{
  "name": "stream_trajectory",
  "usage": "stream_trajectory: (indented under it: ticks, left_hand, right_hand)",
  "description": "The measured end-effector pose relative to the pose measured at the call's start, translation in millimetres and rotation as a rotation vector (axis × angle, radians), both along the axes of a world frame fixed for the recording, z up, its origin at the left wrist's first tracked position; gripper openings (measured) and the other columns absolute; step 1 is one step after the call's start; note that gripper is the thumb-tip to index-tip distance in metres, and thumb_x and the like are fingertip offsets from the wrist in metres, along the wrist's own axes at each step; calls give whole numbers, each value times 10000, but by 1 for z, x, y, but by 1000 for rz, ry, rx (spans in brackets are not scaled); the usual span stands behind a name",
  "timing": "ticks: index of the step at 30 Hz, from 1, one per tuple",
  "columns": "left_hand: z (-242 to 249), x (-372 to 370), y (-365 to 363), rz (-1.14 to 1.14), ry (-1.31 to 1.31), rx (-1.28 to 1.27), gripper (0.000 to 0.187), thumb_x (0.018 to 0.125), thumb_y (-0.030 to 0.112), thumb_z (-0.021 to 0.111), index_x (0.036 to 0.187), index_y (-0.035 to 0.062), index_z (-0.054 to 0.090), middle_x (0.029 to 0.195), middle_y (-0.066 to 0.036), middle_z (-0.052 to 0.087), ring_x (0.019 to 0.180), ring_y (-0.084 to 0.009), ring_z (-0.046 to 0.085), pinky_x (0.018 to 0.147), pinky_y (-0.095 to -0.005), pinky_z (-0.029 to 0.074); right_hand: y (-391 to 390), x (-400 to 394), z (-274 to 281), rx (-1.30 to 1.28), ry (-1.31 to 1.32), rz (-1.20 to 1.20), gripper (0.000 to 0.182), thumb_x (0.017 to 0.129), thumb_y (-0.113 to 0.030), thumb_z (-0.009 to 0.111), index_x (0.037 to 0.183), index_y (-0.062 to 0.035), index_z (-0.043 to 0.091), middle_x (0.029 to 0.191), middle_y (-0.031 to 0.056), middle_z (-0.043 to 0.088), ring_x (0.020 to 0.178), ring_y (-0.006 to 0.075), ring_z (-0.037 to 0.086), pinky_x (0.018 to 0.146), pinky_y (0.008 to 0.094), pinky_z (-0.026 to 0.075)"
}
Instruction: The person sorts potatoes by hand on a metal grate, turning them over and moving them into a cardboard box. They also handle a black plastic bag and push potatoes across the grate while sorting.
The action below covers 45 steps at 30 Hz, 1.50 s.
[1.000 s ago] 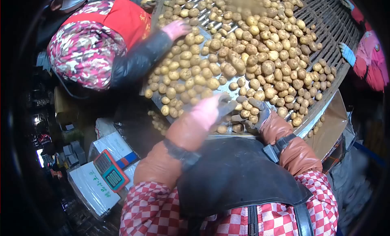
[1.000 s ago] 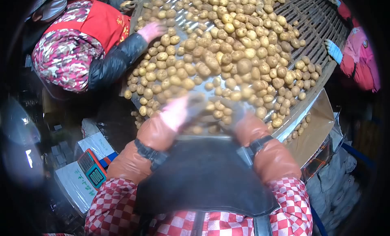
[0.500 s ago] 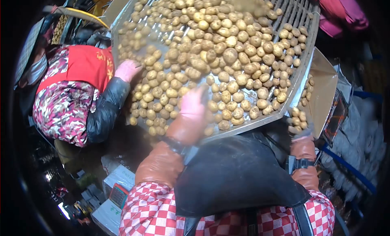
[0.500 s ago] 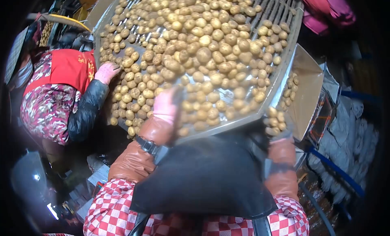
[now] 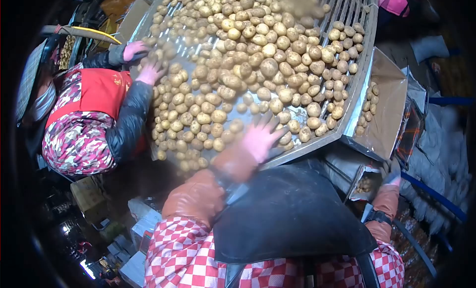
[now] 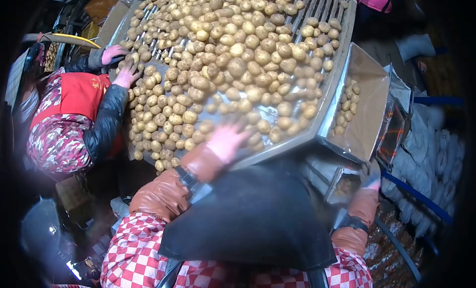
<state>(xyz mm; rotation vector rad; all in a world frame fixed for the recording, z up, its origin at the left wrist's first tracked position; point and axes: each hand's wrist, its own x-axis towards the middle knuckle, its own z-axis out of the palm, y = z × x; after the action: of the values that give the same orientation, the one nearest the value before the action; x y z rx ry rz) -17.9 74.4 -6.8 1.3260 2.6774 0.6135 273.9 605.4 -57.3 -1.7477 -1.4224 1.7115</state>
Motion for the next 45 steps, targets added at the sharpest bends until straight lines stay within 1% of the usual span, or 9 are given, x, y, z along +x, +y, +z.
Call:
stream_trajectory:
  ticks: [11,17,20,24,31,33,38,39,45]
  left_hand:
    - [-13,51,-156,680,-81,-293,390,717,168,692,1106,199,687,1290,-134,597,1216,-373,523,1003,-500,439]
    - [-1,34,-131,808,10,-78,396,734,30,569,1106,107,682,1019,-172,680,990,-385,623,880,-468,499]
    - [-8,25,-141,874,40,-73,358,749,57,596,1087,128,692,951,-154,685,946,-368,640,836,-466,511]
    - [5,16,-140,877,-158,73,319,792,77,592,1098,87,683,927,-171,690,926,-374,652,812,-467,521]
    - [12,-19,-54,783,-696,4,308,875,109,579,1165,29,641,924,-171,690,942,-338,674,766,-435,542]
    - [13,-14,-39,746,-762,-92,352,880,110,593,1218,12,611,937,-163,685,962,-326,672,773,-434,536]
    - [54,28,-53,423,-379,-208,307,953,124,471,1221,14,575,1050,-216,663,1016,-370,654,873,-433,529]
    - [47,31,-57,464,-417,-205,299,974,148,446,1205,20,587,1064,-215,665,1029,-375,651,889,-430,527]
    - [16,12,-58,888,-857,-234,335,1016,179,394,1218,32,617,1116,-188,676,1031,-353,655,897,-401,532]
  right_hand:
    - [-258,-274,108,-218,140,1127,274,969,-171,632,1197,-22,655,966,78,693,717,83,614,620,221,485]
    - [-369,-338,57,954,99,2038,461,855,-46,646,1302,-156,609,1141,129,668,1046,309,654,892,388,527]
    - [-406,-348,67,872,-253,2219,391,784,-57,678,1158,-120,580,1242,149,583,1166,324,585,971,413,490]
    - [-391,-348,29,901,-83,2044,347,778,-127,722,1097,-104,587,1099,157,626,1051,312,642,898,418,521]
    - [-330,-312,67,-666,206,1067,294,949,-231,551,1155,-26,595,969,159,659,758,207,641,534,227,503]
    - [-322,-305,73,-738,220,953,336,896,-289,615,1123,-42,631,893,65,652,778,178,620,625,318,508]
    - [-332,-326,45,192,257,1608,280,968,-334,617,995,-61,672,787,32,659,612,113,566,515,260,446]
    - [-355,-339,72,-25,11,1534,276,965,-322,627,1031,-62,689,814,35,671,640,119,584,538,264,460]
    - [-428,-377,59,911,-122,2086,350,942,-179,588,1290,-147,609,1223,159,638,1112,328,625,936,424,508]
